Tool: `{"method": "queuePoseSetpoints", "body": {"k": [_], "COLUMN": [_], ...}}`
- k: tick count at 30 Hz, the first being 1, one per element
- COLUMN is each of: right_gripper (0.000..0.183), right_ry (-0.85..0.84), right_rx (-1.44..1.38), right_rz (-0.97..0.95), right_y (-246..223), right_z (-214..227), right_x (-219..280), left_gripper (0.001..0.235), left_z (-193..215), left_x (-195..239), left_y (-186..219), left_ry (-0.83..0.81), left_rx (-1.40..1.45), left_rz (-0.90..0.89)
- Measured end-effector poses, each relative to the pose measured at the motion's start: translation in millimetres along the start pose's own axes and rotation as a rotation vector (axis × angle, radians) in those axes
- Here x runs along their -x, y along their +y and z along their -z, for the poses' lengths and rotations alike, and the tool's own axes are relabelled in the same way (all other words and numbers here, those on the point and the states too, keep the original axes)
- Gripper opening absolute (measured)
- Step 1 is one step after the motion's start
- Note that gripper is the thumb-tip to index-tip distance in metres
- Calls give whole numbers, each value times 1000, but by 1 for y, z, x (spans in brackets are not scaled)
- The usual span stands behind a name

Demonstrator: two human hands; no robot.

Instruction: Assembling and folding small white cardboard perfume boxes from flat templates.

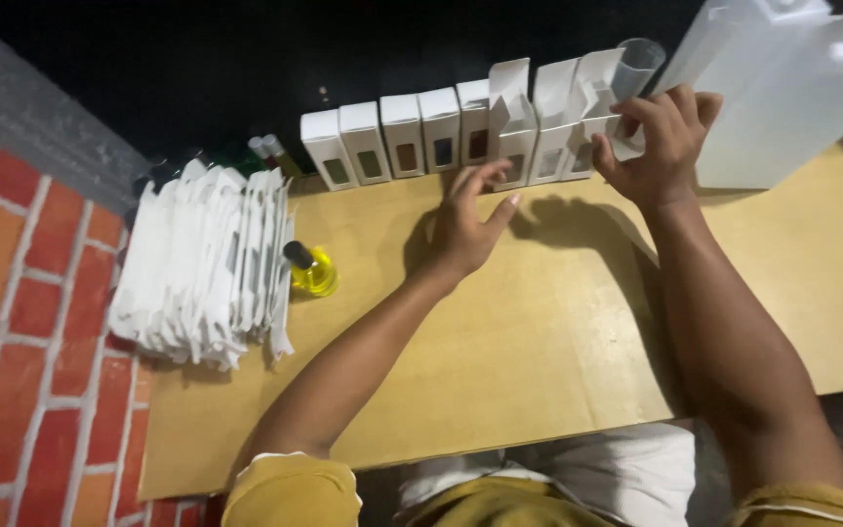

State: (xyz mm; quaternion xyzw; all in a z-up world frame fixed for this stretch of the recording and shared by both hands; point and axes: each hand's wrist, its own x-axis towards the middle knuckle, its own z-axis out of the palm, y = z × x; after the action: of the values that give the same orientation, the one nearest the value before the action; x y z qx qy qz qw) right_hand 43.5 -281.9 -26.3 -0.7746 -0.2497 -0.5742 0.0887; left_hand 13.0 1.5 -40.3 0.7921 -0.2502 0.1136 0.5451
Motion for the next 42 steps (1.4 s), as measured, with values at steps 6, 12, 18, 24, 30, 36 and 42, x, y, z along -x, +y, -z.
{"method": "queuePoseSetpoints", "body": {"k": [6, 12, 18, 24, 30, 36, 42], "right_gripper": [26, 21, 20, 27, 25, 15, 8], "right_ry": [95, 11, -276, -507, -539, -383, -417], "right_rx": [-174, -502, -557, -566, -693, -683, -854], "right_rz": [170, 150, 408, 437, 517, 596, 523], "right_y": [-28, -107, -219, -243, -253, -266, -264], "right_z": [-16, -38, -58, -120, -151, -166, -171], "right_x": [-14, -43, -138, -144, -143, -148, -150], "left_gripper": [23, 21, 46, 51, 47, 41, 37], "left_z": [33, 65, 76, 43, 37, 30, 31], "left_x": [26, 34, 34, 38, 40, 45, 35], "left_y": [32, 57, 65, 18, 23, 24, 25], "left_ry": [-229, -673, -841, -781, -734, -685, -621], "left_rx": [-317, -560, -727, -832, -863, -910, -957], "left_rz": [37, 71, 111, 25, 59, 83, 115]}}
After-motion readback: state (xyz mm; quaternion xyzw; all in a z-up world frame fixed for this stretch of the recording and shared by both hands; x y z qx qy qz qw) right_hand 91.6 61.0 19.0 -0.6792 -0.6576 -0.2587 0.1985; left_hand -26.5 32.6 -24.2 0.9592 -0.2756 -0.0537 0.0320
